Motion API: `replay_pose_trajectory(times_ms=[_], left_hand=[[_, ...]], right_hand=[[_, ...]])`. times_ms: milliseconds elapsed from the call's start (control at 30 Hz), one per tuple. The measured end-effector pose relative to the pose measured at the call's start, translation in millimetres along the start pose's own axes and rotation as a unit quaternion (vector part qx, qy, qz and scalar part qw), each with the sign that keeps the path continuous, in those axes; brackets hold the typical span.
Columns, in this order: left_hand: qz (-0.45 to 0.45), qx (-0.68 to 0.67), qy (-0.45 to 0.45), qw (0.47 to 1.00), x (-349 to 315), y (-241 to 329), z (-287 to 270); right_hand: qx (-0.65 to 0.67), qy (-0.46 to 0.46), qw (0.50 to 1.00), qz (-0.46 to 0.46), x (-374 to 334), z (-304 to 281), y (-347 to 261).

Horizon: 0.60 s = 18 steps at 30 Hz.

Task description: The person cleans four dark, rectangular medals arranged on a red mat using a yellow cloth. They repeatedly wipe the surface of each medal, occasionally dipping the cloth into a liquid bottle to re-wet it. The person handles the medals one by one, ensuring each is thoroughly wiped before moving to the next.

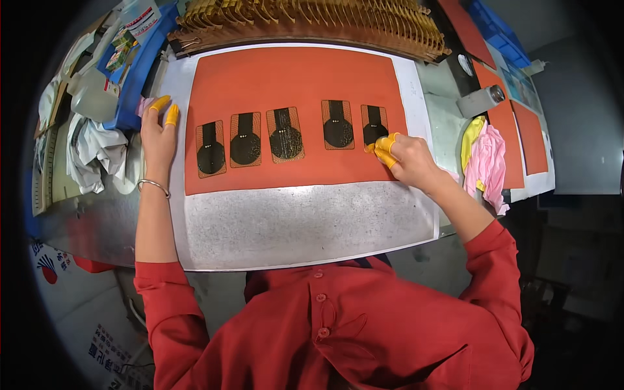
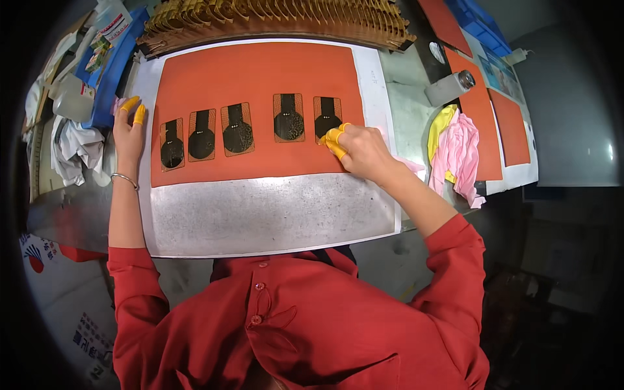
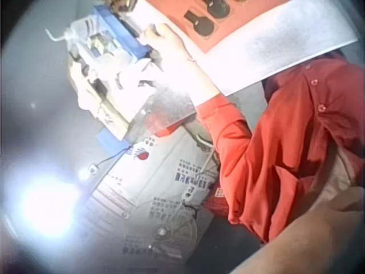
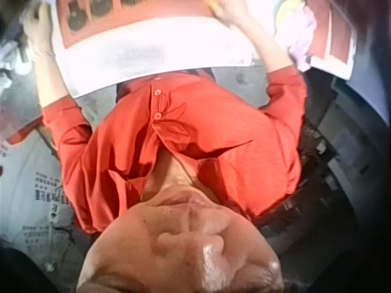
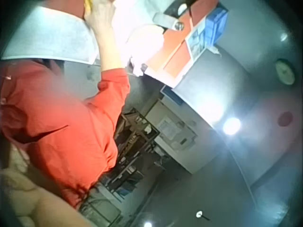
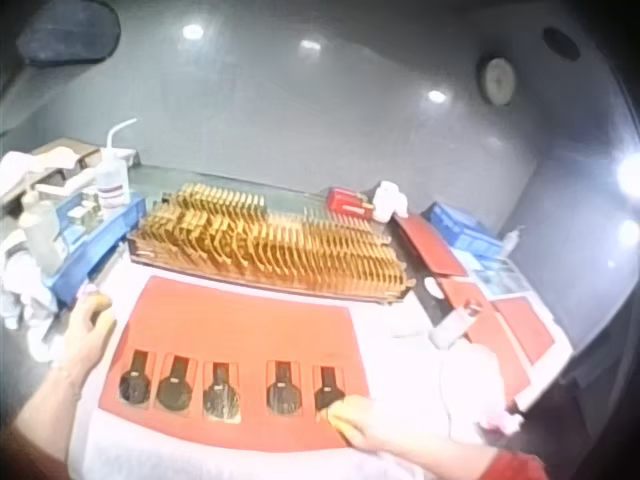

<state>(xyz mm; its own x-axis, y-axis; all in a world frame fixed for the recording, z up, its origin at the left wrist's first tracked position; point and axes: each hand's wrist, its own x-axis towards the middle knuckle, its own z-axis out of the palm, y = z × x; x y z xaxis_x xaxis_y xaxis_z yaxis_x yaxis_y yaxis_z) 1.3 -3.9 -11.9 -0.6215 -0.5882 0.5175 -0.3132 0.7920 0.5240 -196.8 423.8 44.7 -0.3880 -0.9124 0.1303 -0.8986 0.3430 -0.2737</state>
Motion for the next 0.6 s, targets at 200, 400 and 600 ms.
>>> replay_pose_trajectory(times_ms=[200, 400, 600], left_hand=[[0.010, -0.014, 0.010, 1.000, -3.4, 6.6, -0.1], [0.000, -0.011, -0.009, 1.000, 3.0, 11.6, -1.8], [-0.010, -0.004, -0.014, 1.000, -0.8, 8.3, -6.1]], right_hand=[[0.010, 0.001, 1.000, 0.011, 26.6, -4.2, 13.3], [0.007, -0.031, 0.998, -0.045, 54.1, 17.4, -10.4], [0.000, -0.020, 0.993, -0.116, 72.5, 28.8, -5.4]])
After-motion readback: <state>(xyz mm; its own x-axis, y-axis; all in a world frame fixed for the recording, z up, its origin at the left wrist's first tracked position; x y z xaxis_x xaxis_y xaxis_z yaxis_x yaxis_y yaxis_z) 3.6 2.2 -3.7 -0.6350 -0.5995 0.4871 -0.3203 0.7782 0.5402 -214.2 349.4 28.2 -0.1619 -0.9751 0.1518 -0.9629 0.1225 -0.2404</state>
